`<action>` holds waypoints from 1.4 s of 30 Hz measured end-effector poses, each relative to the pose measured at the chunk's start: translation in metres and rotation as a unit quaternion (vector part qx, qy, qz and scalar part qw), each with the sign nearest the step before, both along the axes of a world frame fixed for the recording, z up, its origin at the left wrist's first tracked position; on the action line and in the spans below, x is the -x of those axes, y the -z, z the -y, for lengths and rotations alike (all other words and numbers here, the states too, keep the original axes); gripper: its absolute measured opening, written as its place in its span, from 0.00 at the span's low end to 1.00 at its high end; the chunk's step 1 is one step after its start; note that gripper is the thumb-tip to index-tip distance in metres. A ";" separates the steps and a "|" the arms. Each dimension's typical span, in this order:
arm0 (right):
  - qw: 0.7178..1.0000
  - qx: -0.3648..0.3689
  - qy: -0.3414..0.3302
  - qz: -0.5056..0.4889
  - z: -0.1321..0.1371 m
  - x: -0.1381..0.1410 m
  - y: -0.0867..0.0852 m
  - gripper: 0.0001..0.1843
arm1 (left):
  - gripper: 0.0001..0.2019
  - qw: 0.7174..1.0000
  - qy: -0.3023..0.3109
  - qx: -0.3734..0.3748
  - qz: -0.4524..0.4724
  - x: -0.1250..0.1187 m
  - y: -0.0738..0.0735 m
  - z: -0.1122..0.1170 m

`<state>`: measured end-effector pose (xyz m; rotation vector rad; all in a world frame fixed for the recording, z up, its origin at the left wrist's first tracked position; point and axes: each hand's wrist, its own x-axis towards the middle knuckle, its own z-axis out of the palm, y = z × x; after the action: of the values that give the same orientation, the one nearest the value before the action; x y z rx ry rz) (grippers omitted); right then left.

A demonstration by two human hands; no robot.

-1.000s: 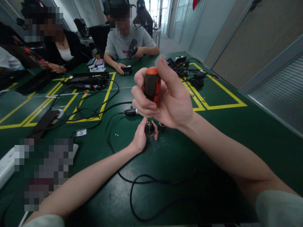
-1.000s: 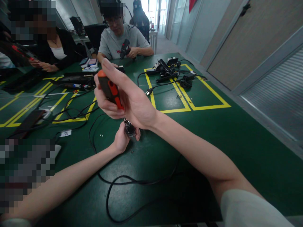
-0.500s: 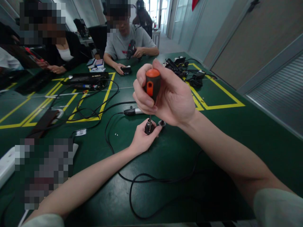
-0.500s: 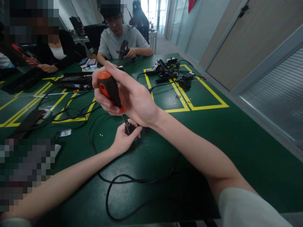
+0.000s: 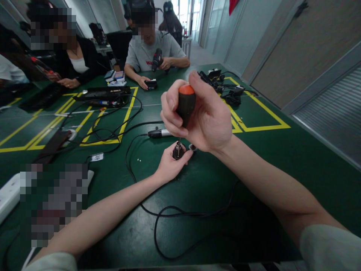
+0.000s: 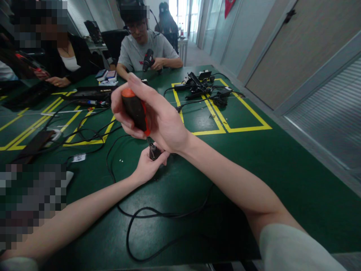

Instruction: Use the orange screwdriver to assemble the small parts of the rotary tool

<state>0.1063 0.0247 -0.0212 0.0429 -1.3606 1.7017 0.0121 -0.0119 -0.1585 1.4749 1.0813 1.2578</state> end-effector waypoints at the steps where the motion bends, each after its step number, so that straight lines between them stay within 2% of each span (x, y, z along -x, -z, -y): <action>1: 1.000 -0.003 -0.007 -0.009 0.000 0.000 -0.001 0.32 | 0.17 1.000 0.000 0.001 0.000 0.000 0.000 0.000; 7: 1.000 0.022 -0.005 0.015 0.007 -0.004 -0.004 0.30 | 0.17 1.000 0.000 0.006 0.001 0.000 0.000 -0.001; 11: 1.000 0.011 -0.011 -0.004 0.004 -0.005 -0.002 0.28 | 0.15 1.000 0.001 0.010 0.006 0.001 0.001 -0.001; 16: 1.000 -0.010 -0.018 -0.004 0.000 -0.005 -0.002 0.33 | 0.15 1.000 0.012 0.019 0.015 0.001 0.001 -0.001; 22: 0.999 0.032 -0.007 0.010 0.007 -0.007 -0.005 0.29 | 0.14 0.999 0.015 0.022 0.023 0.002 0.004 -0.002; 25: 1.000 0.029 0.007 0.005 0.006 -0.003 -0.002 0.29 | 0.14 0.999 0.015 0.021 0.020 0.002 0.004 -0.002; 31: 0.998 0.031 -0.047 0.009 -0.007 0.003 0.004 0.31 | 0.14 0.999 0.015 0.023 0.016 0.002 0.002 -0.001; 34: 0.999 0.012 -0.032 0.013 -0.004 0.000 0.002 0.33 | 0.13 0.999 0.016 0.023 0.016 0.002 0.002 -0.001; 38: 0.999 0.025 0.015 0.014 0.001 -0.003 -0.001 0.29 | 0.13 0.999 0.018 0.024 0.018 0.001 0.002 -0.001; 42: 0.997 0.047 -0.026 0.048 -0.003 -0.003 0.001 0.27 | 0.13 0.999 0.020 0.025 0.022 0.001 0.001 -0.001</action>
<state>0.1090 0.0281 -0.0220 -0.0578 -1.3593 1.8300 0.0116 -0.0104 -0.1599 1.4186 1.0418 1.2207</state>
